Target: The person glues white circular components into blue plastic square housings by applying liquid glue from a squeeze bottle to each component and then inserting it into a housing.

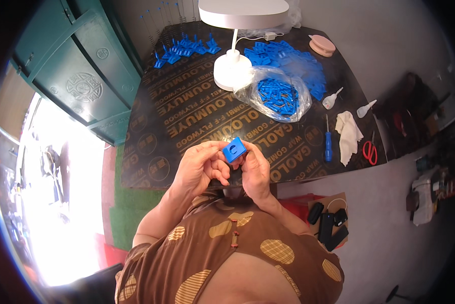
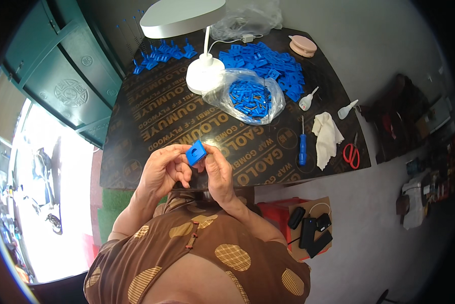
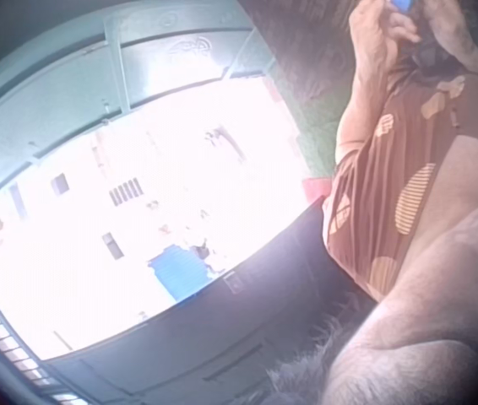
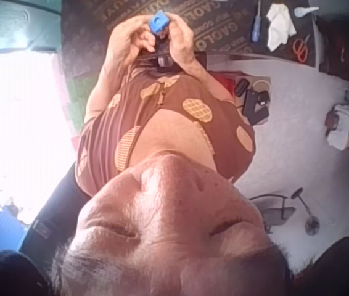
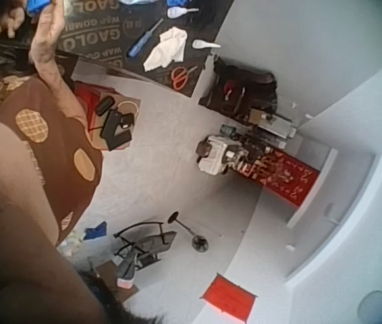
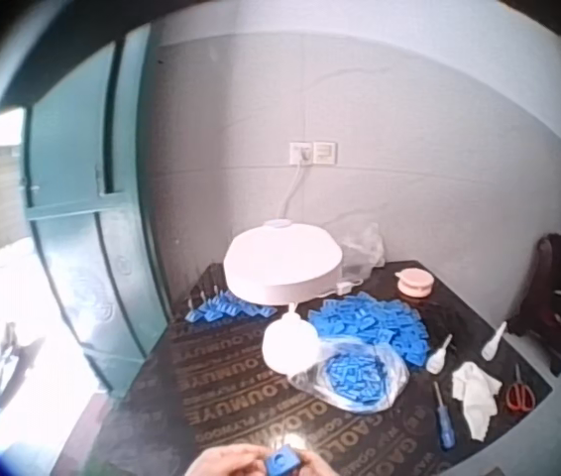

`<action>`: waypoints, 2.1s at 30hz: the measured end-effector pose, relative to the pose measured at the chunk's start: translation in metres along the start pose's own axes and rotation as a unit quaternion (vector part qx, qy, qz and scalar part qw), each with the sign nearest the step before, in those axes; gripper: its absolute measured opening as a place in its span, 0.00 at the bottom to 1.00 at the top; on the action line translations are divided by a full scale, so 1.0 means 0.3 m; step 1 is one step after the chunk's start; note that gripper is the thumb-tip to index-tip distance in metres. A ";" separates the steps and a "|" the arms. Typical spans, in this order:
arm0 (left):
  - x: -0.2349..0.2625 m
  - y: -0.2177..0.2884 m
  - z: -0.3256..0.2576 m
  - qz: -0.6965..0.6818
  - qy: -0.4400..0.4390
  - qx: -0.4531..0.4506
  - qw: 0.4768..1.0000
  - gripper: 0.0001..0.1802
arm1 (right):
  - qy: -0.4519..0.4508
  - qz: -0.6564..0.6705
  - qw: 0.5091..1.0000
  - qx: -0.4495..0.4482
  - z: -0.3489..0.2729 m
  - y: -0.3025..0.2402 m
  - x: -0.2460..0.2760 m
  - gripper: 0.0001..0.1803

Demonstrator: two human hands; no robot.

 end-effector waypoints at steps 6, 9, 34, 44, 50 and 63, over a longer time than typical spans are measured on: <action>0.018 -0.003 0.006 0.007 0.006 0.023 1.000 0.19 | 0.024 0.020 0.999 -0.025 0.003 0.010 0.005 0.28; 0.023 -0.006 0.021 -0.010 -0.009 0.041 0.999 0.19 | 0.033 0.029 0.998 -0.041 0.011 0.010 0.014 0.28; 0.097 0.133 0.237 0.122 0.015 0.101 0.987 0.15 | -0.011 -0.079 0.980 -0.183 0.229 -0.047 0.158 0.20; 0.143 0.143 0.307 0.144 0.029 0.080 0.986 0.13 | -0.039 -0.123 0.963 -0.237 0.311 0.005 0.232 0.15; 0.149 0.122 0.308 0.156 0.037 0.091 0.983 0.13 | -0.030 -0.110 0.963 -0.245 0.305 0.028 0.244 0.14; 0.129 0.113 0.280 0.180 0.017 0.073 0.981 0.13 | -0.032 -0.062 0.972 -0.226 0.277 0.042 0.227 0.13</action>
Point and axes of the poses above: each hand's wrist, its own z-axis towards the middle knuckle, its own x-axis out of the back of the hand, y = z × x, the point moved 8 cm from there along z, towards the middle knuckle, and after that the axes turned 15 degrees about -y, right-handed, at the moved point
